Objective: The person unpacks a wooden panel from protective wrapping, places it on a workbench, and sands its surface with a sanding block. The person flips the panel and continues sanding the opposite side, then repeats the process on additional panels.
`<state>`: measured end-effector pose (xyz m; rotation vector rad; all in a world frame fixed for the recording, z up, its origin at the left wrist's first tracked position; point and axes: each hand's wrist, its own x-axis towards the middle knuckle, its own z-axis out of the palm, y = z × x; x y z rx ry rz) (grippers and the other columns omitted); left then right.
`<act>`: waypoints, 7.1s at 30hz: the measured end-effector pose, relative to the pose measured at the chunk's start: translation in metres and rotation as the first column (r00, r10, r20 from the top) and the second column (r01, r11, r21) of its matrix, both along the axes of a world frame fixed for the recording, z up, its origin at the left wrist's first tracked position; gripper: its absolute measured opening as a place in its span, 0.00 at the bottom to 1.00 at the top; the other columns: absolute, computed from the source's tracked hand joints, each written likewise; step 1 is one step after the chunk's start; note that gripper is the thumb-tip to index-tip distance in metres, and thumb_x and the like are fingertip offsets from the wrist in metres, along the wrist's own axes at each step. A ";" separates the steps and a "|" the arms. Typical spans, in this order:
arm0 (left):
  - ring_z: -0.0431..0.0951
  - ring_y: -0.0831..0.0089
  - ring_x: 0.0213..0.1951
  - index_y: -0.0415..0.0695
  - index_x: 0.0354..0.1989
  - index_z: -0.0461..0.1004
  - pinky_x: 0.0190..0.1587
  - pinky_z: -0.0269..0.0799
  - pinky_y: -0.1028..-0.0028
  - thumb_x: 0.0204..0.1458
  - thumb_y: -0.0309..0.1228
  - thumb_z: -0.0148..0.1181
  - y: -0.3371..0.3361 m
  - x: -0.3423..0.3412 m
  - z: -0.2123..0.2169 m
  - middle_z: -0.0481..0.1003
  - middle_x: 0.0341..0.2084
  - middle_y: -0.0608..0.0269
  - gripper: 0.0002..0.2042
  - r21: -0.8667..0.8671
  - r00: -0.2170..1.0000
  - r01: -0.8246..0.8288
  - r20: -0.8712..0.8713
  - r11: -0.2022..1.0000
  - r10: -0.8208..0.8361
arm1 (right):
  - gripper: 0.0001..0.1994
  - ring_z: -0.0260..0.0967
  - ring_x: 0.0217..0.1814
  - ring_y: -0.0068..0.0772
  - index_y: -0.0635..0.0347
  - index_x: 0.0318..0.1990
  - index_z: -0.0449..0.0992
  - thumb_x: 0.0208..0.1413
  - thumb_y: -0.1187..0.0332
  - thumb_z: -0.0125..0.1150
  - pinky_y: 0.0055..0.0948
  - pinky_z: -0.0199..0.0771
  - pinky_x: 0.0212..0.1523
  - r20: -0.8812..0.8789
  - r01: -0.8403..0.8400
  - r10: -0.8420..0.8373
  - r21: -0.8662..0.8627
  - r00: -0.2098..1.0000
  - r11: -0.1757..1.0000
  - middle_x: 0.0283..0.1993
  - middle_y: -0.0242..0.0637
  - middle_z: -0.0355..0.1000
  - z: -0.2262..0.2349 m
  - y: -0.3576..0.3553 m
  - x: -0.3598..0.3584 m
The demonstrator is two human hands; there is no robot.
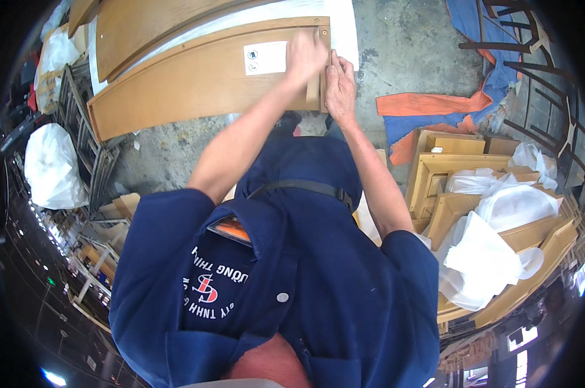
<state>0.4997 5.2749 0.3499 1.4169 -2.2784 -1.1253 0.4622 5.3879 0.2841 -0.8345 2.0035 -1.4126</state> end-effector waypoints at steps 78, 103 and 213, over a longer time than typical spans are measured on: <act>0.74 0.58 0.53 0.37 0.54 0.71 0.56 0.68 0.67 0.57 0.17 0.47 0.042 0.247 0.078 0.74 0.49 0.48 0.16 -0.274 0.909 -0.401 -0.235 0.874 0.343 | 0.31 0.42 0.74 0.52 0.60 0.66 0.58 0.59 0.53 0.50 0.45 0.40 0.72 -0.583 -0.580 0.634 0.312 0.508 0.752 0.70 0.49 0.50 0.030 -0.120 0.107; 0.74 0.51 0.52 0.39 0.54 0.69 0.53 0.70 0.63 0.54 0.17 0.49 -0.109 0.616 0.063 0.73 0.49 0.46 0.18 -0.535 0.803 -0.558 -0.154 0.635 0.576 | 0.27 0.41 0.75 0.44 0.55 0.68 0.55 0.60 0.64 0.48 0.45 0.39 0.72 -0.697 -0.728 0.717 0.476 0.030 0.493 0.71 0.42 0.49 0.030 -0.252 0.411; 0.77 0.57 0.43 0.29 0.45 0.72 0.48 0.70 0.65 0.62 0.36 0.43 -0.370 0.711 0.013 0.76 0.41 0.44 0.19 0.019 0.622 -0.766 -0.231 0.643 0.748 | 0.17 0.66 0.44 0.41 0.59 0.44 0.73 0.52 0.57 0.62 0.40 0.63 0.49 -0.827 -0.346 0.361 0.218 0.431 0.913 0.42 0.39 0.71 0.034 -0.417 0.451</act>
